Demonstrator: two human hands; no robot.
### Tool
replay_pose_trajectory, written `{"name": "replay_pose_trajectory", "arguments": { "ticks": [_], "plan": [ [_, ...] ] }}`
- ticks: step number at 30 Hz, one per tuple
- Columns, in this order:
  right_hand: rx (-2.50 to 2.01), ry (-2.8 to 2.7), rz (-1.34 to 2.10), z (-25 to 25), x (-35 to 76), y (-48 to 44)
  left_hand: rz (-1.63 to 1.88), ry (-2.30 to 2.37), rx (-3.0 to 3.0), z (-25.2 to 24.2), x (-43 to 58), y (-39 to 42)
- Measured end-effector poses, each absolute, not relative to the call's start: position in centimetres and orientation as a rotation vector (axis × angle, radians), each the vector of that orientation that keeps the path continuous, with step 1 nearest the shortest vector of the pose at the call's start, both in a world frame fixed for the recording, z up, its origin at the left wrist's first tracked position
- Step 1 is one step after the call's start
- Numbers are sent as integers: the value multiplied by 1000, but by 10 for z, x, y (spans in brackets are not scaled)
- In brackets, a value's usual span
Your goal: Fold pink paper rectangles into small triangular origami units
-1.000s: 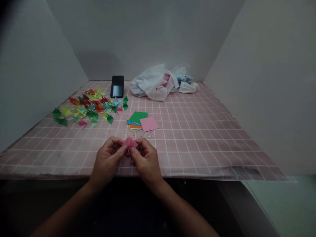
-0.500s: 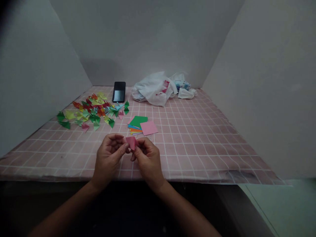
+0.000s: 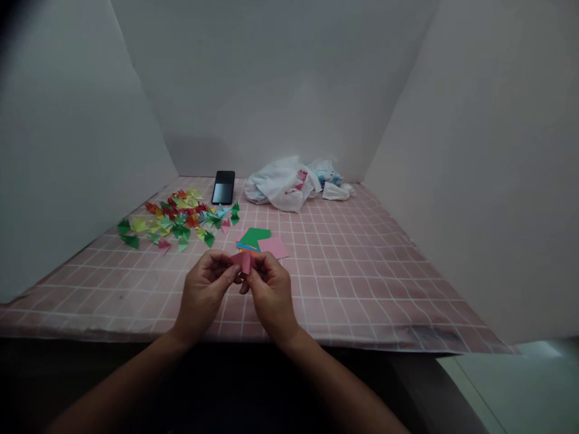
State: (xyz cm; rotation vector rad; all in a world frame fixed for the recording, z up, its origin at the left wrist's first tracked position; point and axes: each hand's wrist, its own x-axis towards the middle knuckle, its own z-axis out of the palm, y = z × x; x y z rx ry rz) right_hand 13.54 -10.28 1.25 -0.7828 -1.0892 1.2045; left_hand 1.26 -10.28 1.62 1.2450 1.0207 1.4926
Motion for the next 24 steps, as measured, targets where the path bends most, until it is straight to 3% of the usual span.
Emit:
{"name": "replay_pose_trajectory", "arguments": {
  "ticks": [12, 24],
  "plan": [
    [-792, -1128, 1165, 22, 132, -100, 1503, 1026, 1416, 25, 10, -101],
    [-915, -1446, 901, 46, 143, -77, 1449, 989, 1918, 44, -5, -70]
  ]
}}
